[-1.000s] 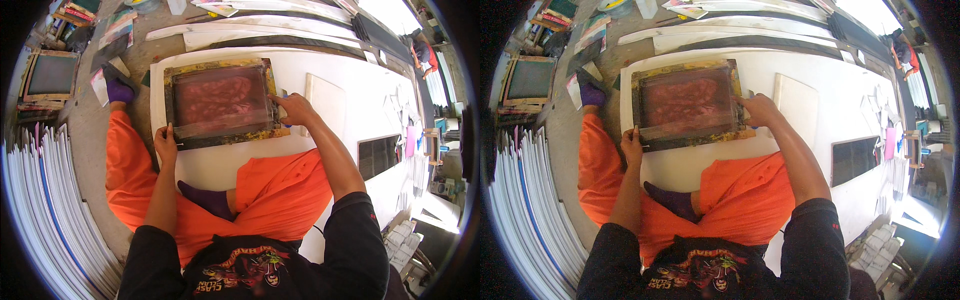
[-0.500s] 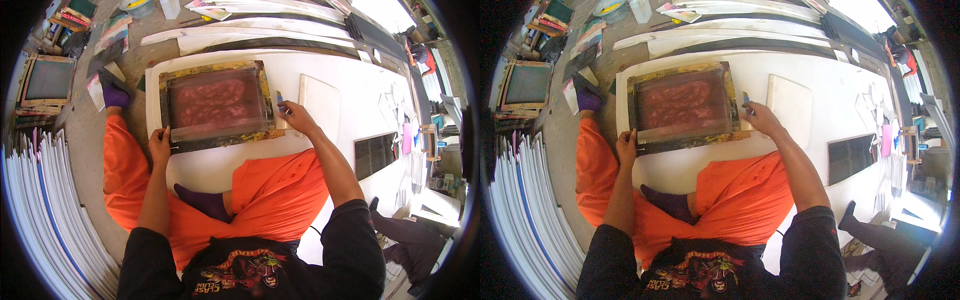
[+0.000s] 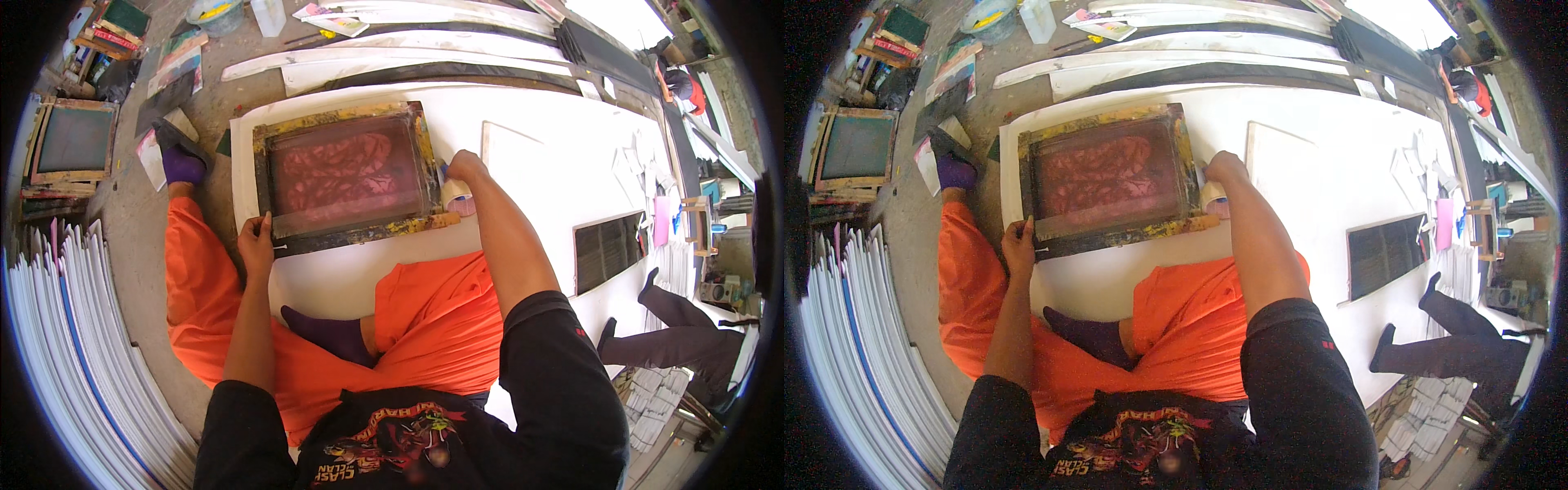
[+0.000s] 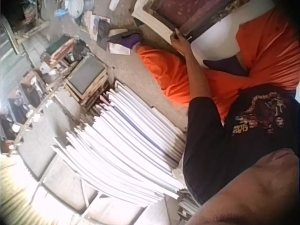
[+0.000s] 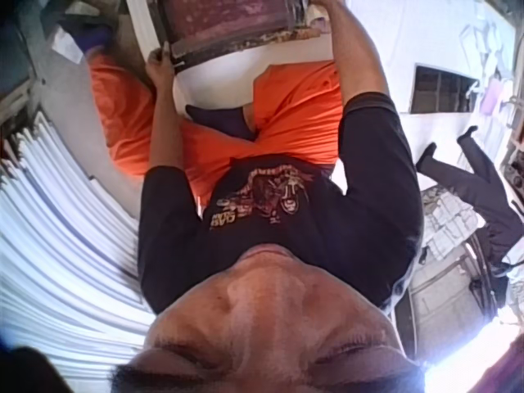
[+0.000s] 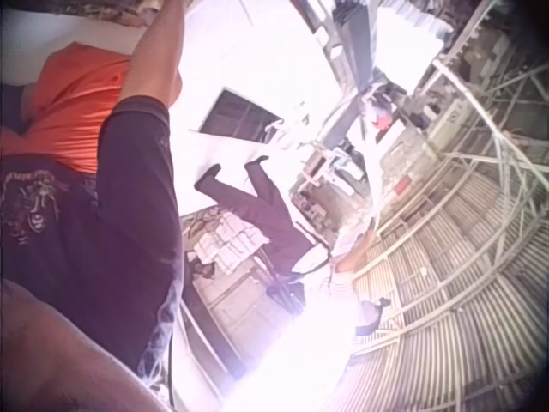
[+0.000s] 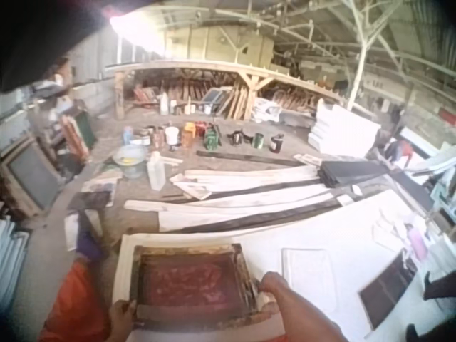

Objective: The person sits cross-legged on the floor and applies masking tape to the edges of a rectangular screen frame. They repeatedly tear strips of tape and press them onto the frame's perimeter, smoothing them down with their fingers.

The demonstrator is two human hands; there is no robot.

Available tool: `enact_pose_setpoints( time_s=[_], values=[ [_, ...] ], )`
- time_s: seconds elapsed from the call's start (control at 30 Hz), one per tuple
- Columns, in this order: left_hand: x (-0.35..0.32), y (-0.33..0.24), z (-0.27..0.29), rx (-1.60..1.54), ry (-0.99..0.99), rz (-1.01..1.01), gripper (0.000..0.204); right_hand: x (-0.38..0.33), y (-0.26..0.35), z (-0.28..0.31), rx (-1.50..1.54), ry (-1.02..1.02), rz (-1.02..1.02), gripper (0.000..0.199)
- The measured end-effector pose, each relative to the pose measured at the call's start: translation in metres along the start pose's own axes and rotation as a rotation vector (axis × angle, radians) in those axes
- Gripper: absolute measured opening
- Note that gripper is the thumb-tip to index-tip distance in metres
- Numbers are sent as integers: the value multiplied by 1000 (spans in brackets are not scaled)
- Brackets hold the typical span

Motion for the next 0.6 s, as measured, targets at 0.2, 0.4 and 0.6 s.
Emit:
enact_pose_setpoints(
  time_s=[0.2,0.4,0.6],
  values=[
    [-3,-4,-1,-21,6,26,32,-9,-4,15,72,-132,50,39],
    [0,12,14,-21,-44,31,33,7,15,-30,205,211,73,31],
    [-4,-3,-1,-12,-18,1,36,80,-21,-84,-205,58,395,35]
  ],
)
Point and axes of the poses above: each hand's wrist, its own x-axis towards the middle knuckle, its own z-axis out of the back of the hand, y = z × x, the point moved 9 cm from there along x, towards the middle knuckle, and after that the axes turned 10 degrees about -y, right-handed, at the moved point
